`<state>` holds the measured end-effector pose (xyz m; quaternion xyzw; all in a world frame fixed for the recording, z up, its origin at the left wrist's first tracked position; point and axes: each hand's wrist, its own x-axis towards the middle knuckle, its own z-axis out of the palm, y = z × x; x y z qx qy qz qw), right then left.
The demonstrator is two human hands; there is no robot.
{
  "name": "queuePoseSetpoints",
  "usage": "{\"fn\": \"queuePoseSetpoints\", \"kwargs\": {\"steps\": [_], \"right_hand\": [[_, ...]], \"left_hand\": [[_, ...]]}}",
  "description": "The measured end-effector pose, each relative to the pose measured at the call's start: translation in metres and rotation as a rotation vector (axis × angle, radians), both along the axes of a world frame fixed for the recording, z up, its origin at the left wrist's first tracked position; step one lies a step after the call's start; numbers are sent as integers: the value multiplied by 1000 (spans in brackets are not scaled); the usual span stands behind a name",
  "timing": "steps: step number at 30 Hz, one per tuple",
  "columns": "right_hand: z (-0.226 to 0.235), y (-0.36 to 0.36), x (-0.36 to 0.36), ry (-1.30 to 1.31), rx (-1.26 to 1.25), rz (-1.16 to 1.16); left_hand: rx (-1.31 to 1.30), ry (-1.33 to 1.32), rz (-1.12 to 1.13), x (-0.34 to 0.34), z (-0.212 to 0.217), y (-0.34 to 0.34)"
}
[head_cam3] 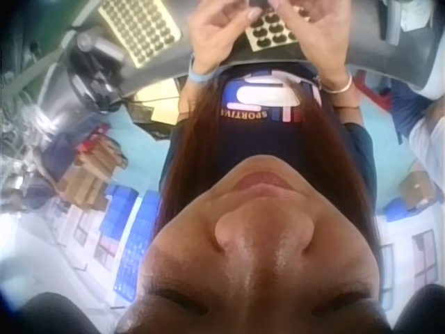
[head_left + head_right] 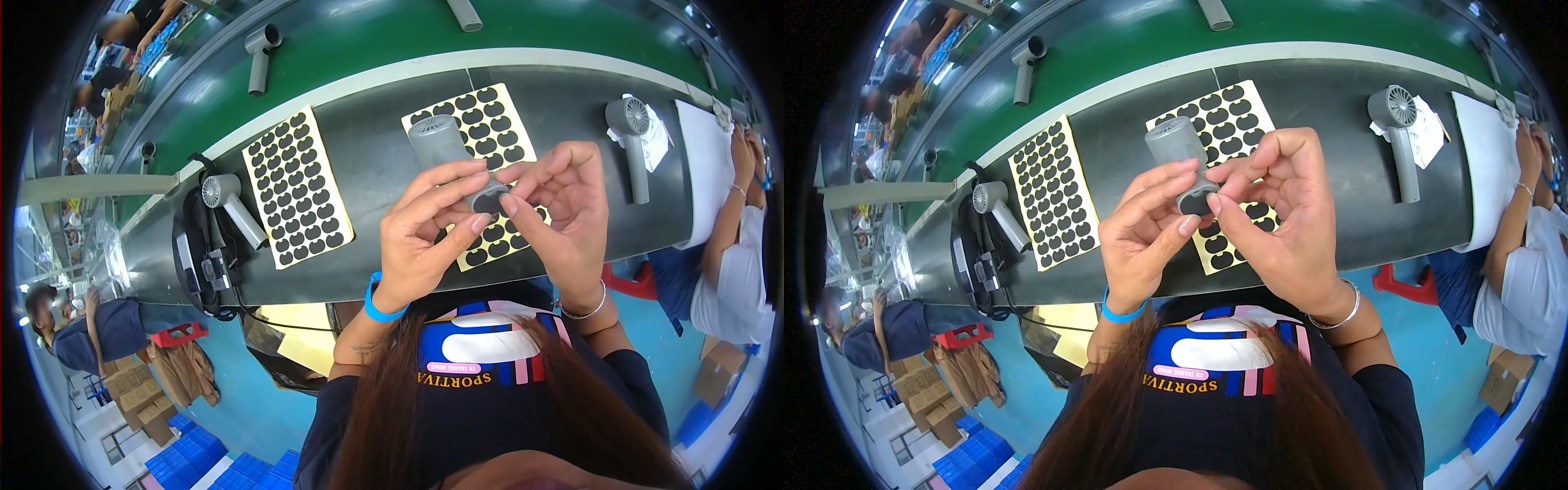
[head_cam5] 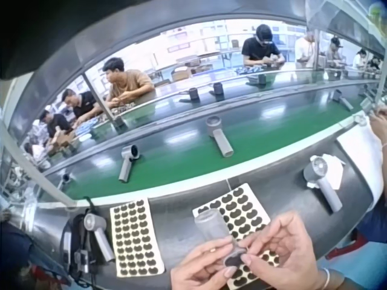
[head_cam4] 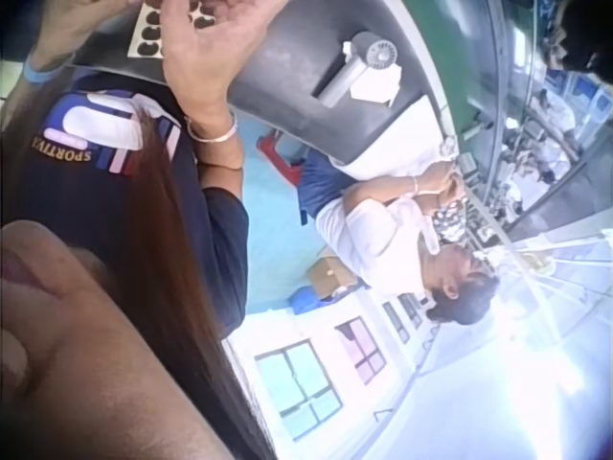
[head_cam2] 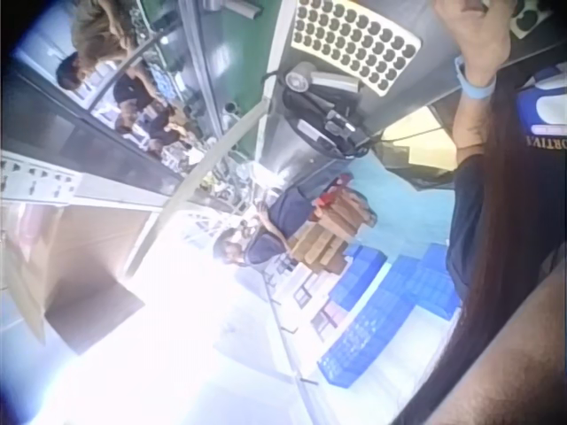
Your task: Peeling small circular stickers from a sheet and applying them to cylindrical metal components before placing them in a tray.
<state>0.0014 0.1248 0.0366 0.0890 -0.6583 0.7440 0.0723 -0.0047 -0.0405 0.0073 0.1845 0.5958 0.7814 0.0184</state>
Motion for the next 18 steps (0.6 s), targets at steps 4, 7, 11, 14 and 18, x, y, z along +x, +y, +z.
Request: {"fn": "queuePoseSetpoints", "kwargs": {"steps": [4,7,11,14,18], "right_hand": [[1,0,1,-10,5,5],[1,0,0,-8,17,3],[2,0,1,-16,34,-3],[3,-1,2,-28,4,-6],[5,1,4,-46,55,-5]], "left_hand": [[13,-10,1,1,0,1],[19,-9,-3,0,0,2],[29,8,-3,0,1,3],[1,12,15,0,3,3],[53,-53,27,1,6,6]]}}
